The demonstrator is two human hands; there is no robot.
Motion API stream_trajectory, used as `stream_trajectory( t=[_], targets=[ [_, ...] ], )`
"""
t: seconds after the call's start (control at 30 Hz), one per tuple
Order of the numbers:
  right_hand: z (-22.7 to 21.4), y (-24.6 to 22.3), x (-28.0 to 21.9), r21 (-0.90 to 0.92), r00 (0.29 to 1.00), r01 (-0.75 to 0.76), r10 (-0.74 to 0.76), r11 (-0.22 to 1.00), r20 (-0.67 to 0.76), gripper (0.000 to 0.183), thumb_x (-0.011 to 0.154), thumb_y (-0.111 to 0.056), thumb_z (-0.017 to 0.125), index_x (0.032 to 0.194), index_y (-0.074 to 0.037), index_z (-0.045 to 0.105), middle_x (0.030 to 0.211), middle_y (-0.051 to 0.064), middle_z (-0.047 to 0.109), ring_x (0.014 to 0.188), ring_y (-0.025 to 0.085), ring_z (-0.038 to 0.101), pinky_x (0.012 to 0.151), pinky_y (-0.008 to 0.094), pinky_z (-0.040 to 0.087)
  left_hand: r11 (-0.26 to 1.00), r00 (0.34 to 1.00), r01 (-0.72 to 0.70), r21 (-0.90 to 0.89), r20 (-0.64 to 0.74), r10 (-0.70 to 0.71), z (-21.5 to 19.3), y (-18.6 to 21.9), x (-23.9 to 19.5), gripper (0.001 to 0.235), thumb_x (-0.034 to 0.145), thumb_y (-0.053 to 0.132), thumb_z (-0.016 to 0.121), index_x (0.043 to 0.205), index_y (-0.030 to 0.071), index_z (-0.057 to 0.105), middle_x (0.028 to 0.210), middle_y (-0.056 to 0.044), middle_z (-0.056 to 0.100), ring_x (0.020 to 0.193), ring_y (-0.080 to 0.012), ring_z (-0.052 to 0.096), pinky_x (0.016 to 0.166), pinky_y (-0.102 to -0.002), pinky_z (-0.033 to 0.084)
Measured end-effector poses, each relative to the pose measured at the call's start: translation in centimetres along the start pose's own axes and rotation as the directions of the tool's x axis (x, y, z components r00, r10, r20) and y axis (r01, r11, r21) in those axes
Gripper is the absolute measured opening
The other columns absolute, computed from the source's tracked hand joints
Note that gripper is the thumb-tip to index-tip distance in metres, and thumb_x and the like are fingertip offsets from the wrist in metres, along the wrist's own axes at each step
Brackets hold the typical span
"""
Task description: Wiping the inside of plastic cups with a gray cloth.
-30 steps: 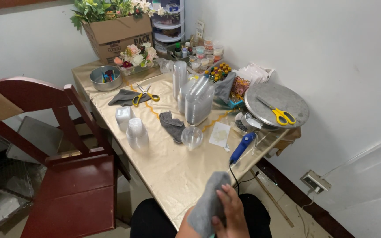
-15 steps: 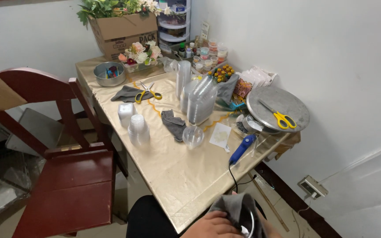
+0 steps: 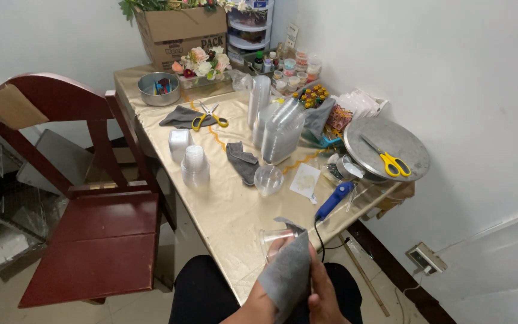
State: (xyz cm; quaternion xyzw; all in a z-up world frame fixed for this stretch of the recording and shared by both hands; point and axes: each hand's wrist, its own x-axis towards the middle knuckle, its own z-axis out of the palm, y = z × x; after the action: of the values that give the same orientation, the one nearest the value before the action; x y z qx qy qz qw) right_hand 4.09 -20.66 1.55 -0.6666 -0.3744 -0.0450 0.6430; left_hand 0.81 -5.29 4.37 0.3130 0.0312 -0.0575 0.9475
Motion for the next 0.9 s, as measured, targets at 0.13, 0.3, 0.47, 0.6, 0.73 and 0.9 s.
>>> stream_trajectory(
  t=[0.13, 0.3, 0.47, 0.6, 0.73, 0.9],
  targets=[
    [-2.4, 4.5, -2.0, 0.282, 0.977, -0.210, 0.213, 0.936, 0.021, 0.086, 0.103, -0.052, 0.051, 0.161, 0.004, 0.023, 0.146, 0.023, 0.051, 0.129, 0.029, 0.054, 0.110, 0.040, 0.040, 0.405, 0.677, -0.736, 0.543, 0.619, 0.398, 0.0, 1.8, -0.5, 0.044, 0.096, 0.009, 0.054, 0.139, 0.000, 0.060, 0.156, -0.026, 0.043, 0.149, -0.0464, 0.039, 0.123, -0.049, 0.029],
    [-6.5, 7.7, -4.3, 0.491, 0.841, -0.432, 0.535, 0.756, -0.083, 0.071, 0.101, -0.042, 0.057, 0.149, 0.008, 0.040, 0.132, 0.024, 0.059, 0.117, 0.033, 0.059, 0.100, 0.045, 0.047, 0.209, 0.650, -0.752, 0.625, 0.755, 0.080, -1.1, 2.0, 0.2, 0.018, 0.093, 0.010, 0.065, 0.110, 0.004, 0.064, 0.142, -0.023, 0.058, 0.140, -0.0480, 0.053, 0.120, -0.049, 0.042],
    [-2.8, -3.5, 2.9, -0.265, 0.976, -0.209, 0.216, 0.941, -0.003, 0.061, 0.099, -0.036, 0.059, 0.147, 0.000, 0.047, 0.140, 0.018, 0.063, 0.131, 0.030, 0.061, 0.111, 0.041, 0.044, 0.319, 0.625, -0.720, 0.616, 0.776, -0.086, 0.2, 4.3, 0.0, 0.036, 0.082, 0.004, 0.059, 0.117, 0.002, 0.066, 0.131, -0.020, 0.064, 0.137, -0.0456, 0.055, 0.123, -0.049, 0.041],
    [-1.1, -3.3, 2.3, -0.574, 0.986, 0.160, -0.104, 0.803, 0.130, 0.063, 0.099, -0.034, 0.060, 0.151, -0.003, 0.045, 0.153, 0.023, 0.043, 0.145, 0.039, 0.041, 0.120, 0.045, 0.032, 0.587, 0.893, -0.344, 0.733, 0.448, -0.037, 0.0, 3.6, -0.5, 0.034, 0.084, 0.002, 0.056, 0.117, 0.005, 0.065, 0.120, -0.018, 0.066, 0.119, -0.0385, 0.060, 0.103, -0.044, 0.047],
    [-1.4, 2.0, -0.1, -0.190, 0.992, 0.083, -0.100, 0.978, -0.079, 0.062, 0.106, -0.040, 0.061, 0.151, -0.002, 0.040, 0.162, 0.023, 0.033, 0.143, 0.034, 0.046, 0.117, 0.044, 0.036, 0.549, 0.804, -0.507, 0.664, 0.594, 0.025, 0.8, 4.5, 0.2, 0.030, 0.091, 0.003, 0.056, 0.119, 0.006, 0.064, 0.122, -0.017, 0.065, 0.121, -0.0364, 0.060, 0.106, -0.043, 0.044],
    [-2.8, 6.3, -3.5, 0.644, 0.886, -0.269, 0.446, 0.716, -0.126, 0.087, 0.092, -0.059, 0.060, 0.148, 0.005, 0.042, 0.134, 0.023, 0.058, 0.120, 0.030, 0.062, 0.102, 0.041, 0.050, 0.502, 0.568, -0.704, 0.502, 0.823, -0.026, 3.4, 8.4, -0.7, 0.029, 0.083, 0.003, 0.051, 0.110, 0.001, 0.062, 0.117, -0.021, 0.066, 0.123, -0.0369, 0.060, 0.115, -0.043, 0.042]
  ],
)
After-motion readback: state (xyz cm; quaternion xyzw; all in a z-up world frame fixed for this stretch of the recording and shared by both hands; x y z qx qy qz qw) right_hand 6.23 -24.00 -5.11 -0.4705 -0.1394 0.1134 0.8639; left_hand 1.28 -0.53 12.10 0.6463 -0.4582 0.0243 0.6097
